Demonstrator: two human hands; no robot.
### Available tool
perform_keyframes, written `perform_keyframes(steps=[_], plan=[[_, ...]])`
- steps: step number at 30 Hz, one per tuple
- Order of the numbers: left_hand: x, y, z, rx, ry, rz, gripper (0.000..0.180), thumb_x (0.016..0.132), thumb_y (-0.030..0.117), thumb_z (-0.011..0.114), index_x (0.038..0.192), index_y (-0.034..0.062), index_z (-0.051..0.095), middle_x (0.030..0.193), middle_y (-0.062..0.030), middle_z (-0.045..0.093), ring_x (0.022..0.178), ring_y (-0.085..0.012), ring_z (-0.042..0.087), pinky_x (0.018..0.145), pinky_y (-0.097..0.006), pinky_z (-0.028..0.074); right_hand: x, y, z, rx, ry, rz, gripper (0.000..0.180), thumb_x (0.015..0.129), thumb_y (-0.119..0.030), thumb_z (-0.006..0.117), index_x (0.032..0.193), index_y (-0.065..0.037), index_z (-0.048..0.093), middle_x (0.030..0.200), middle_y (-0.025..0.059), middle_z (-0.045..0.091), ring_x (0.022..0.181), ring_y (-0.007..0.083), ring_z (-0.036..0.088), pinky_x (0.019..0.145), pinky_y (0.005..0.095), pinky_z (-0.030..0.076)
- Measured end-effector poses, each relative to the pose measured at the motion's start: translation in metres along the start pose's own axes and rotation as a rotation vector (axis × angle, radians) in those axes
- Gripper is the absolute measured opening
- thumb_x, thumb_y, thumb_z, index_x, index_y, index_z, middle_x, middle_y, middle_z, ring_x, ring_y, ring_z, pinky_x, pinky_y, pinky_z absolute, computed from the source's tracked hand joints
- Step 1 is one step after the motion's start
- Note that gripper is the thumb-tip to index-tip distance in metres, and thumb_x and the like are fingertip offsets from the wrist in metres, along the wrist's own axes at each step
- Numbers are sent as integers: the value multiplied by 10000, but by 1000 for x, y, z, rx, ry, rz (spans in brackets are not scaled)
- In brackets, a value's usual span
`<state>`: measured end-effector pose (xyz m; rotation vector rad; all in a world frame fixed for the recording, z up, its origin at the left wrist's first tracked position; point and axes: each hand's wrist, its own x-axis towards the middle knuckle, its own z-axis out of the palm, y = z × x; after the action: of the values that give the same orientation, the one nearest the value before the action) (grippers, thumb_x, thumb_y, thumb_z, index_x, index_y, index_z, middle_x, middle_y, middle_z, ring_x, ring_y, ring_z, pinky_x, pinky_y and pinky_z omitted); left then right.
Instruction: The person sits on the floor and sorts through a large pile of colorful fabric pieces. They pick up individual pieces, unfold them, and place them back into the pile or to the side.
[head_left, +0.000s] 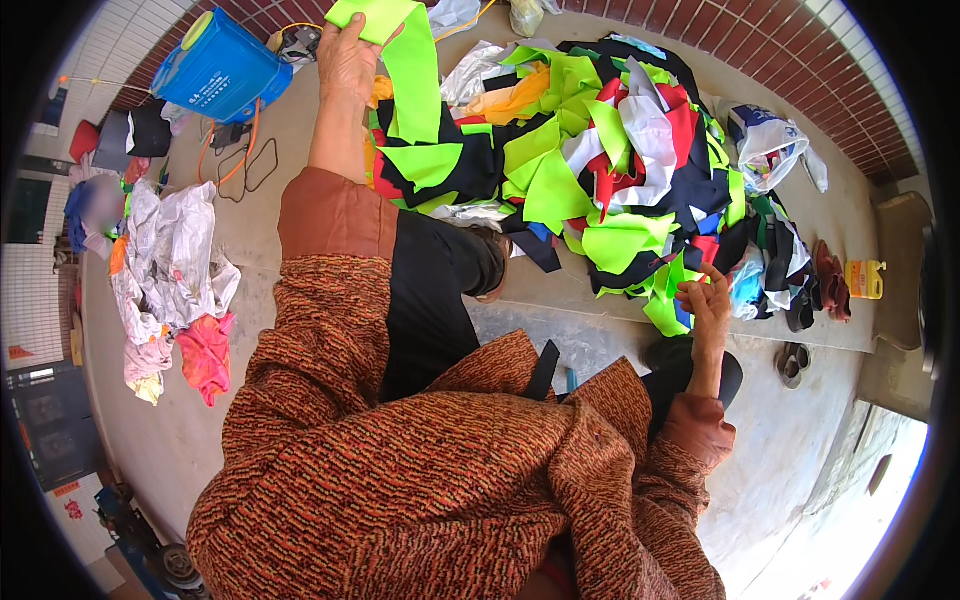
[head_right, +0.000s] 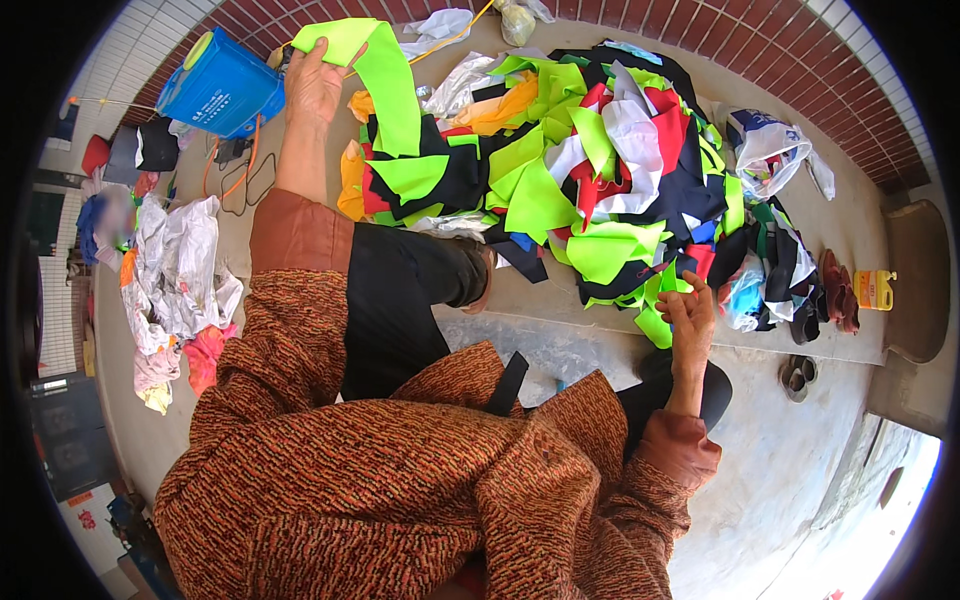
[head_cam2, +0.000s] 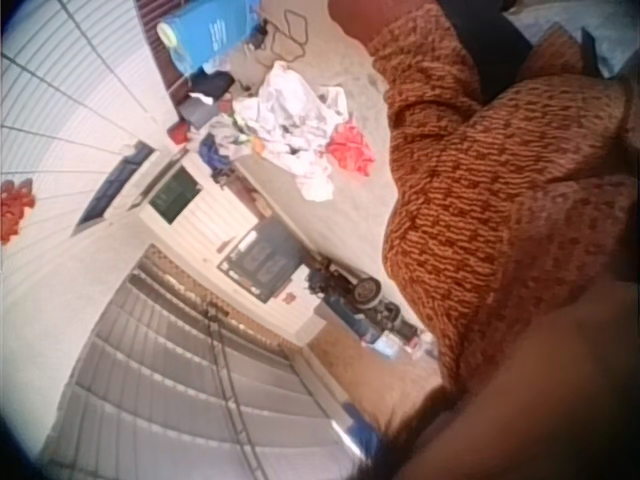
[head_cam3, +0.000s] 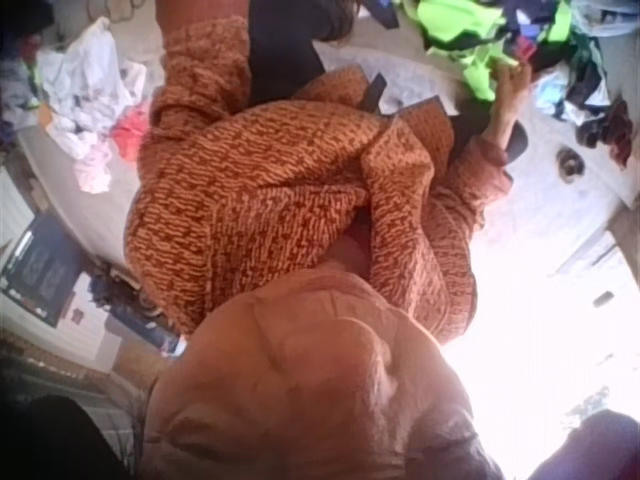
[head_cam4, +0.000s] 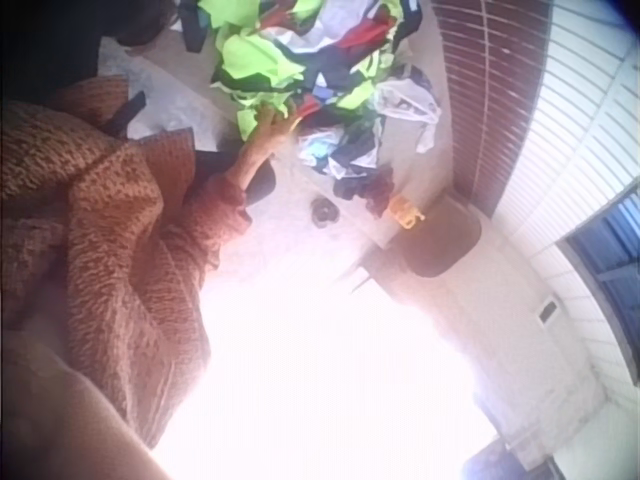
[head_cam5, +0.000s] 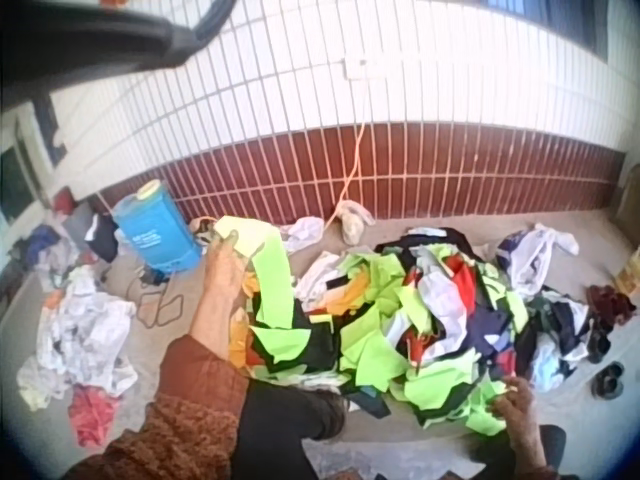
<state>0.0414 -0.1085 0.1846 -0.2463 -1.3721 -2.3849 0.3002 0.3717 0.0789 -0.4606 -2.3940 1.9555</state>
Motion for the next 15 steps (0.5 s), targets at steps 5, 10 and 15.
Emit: perform_keyframes(steps=[5, 10, 15], plan=[[-11, 2, -18, 22, 42, -151, 255, 840, 41, 517, 1077, -3, 431, 1098, -165, 514, 1055, -332, 529, 890, -547, 472, 1, 3, -4, 18, 11, 11, 380, 880, -140, 555, 1211, -10, 421, 834, 73, 632, 729, 114, 589, 641, 212, 449], [-23, -6, -67, 391, 333, -585, 249, 819, 144, 540, 1039, 51, 468, 982, -155, 577, 891, -316, 610, 732, -485, 530, 3, 6, -3, -1, -2, -7, 394, 889, -173, 536, 1235, -32, 411, 827, 47, 628, 716, 99, 586, 625, 198, 445], [-42, -3, -85, 753, 236, -908, 258, 768, 204, 566, 982, 68, 514, 847, -131, 624, 669, -264, 644, 559, -398, 531, 3, 4, -3, -2, -6, 7, 390, 878, -163, 546, 1221, -26, 421, 820, 59, 629, 709, 109, 588, 633, 212, 447]])
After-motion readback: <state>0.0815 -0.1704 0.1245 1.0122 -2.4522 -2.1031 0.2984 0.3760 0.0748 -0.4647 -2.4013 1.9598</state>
